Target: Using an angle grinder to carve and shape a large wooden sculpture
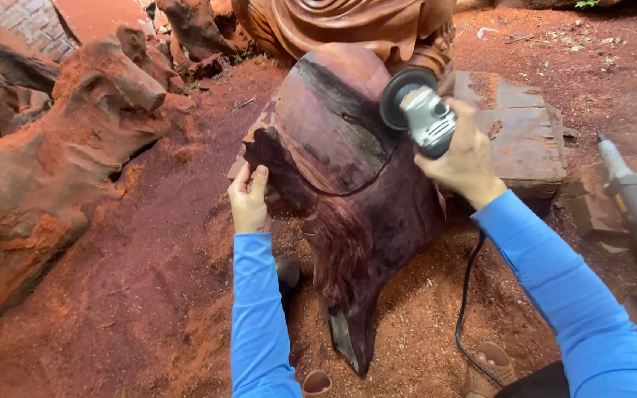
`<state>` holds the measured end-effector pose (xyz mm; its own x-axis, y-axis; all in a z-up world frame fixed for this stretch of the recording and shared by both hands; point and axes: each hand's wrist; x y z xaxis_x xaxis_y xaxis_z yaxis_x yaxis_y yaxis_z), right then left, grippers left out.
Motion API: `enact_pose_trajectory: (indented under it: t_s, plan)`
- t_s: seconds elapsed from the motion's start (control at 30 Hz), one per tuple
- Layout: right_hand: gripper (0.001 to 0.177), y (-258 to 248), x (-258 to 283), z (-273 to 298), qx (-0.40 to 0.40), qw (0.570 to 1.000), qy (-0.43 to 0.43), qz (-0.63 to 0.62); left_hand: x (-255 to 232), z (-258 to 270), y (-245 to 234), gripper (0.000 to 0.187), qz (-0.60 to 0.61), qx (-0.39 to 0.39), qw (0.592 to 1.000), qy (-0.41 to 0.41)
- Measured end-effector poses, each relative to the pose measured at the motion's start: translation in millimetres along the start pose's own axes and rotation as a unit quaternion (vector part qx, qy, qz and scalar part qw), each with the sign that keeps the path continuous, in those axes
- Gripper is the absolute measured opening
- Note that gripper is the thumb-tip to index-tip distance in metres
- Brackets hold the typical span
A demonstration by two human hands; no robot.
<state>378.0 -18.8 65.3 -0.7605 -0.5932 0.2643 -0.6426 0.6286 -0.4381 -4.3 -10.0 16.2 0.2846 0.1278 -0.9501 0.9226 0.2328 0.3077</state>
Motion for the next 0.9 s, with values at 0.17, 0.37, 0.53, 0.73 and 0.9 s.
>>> enact_pose_trajectory:
  t_s: [0.17, 0.37, 0.53, 0.73, 0.9]
  plan:
    - [0.088, -9, 19, -6, -0.026, 0.999, 0.001, -0.033, 3, -3, 0, 0.03, 0.004, 0.003, 1.0, 0.006]
    - [0.09, -3, 35, -4, -0.036, 0.999, 0.014, 0.009, -2, -1, 3, 0.031, 0.003, 0.008, 1.0, 0.007]
    - [0.086, -11, 33, -15, -0.038, 0.998, 0.043, -0.025, 1, -6, 4, 0.032, 0.01, 0.017, 1.0, 0.02]
    - [0.089, -7, 37, -25, -0.008, 0.997, 0.064, -0.042, -2, 1, 4, 0.03, 0.002, 0.01, 1.0, 0.007]
    - [0.093, 7, 19, -25, 0.024, 0.999, 0.03, -0.027, 3, -5, 1, 0.03, 0.007, 0.015, 1.0, 0.01]
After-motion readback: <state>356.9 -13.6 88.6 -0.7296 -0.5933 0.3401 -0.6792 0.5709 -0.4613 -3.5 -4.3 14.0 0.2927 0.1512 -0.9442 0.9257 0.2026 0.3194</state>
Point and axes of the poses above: each hand's wrist, its own z-axis away from the middle knuckle, its own y-axis out of the palm, x = y × z, and after that the axes turned 13 degrees about -y, right-handed
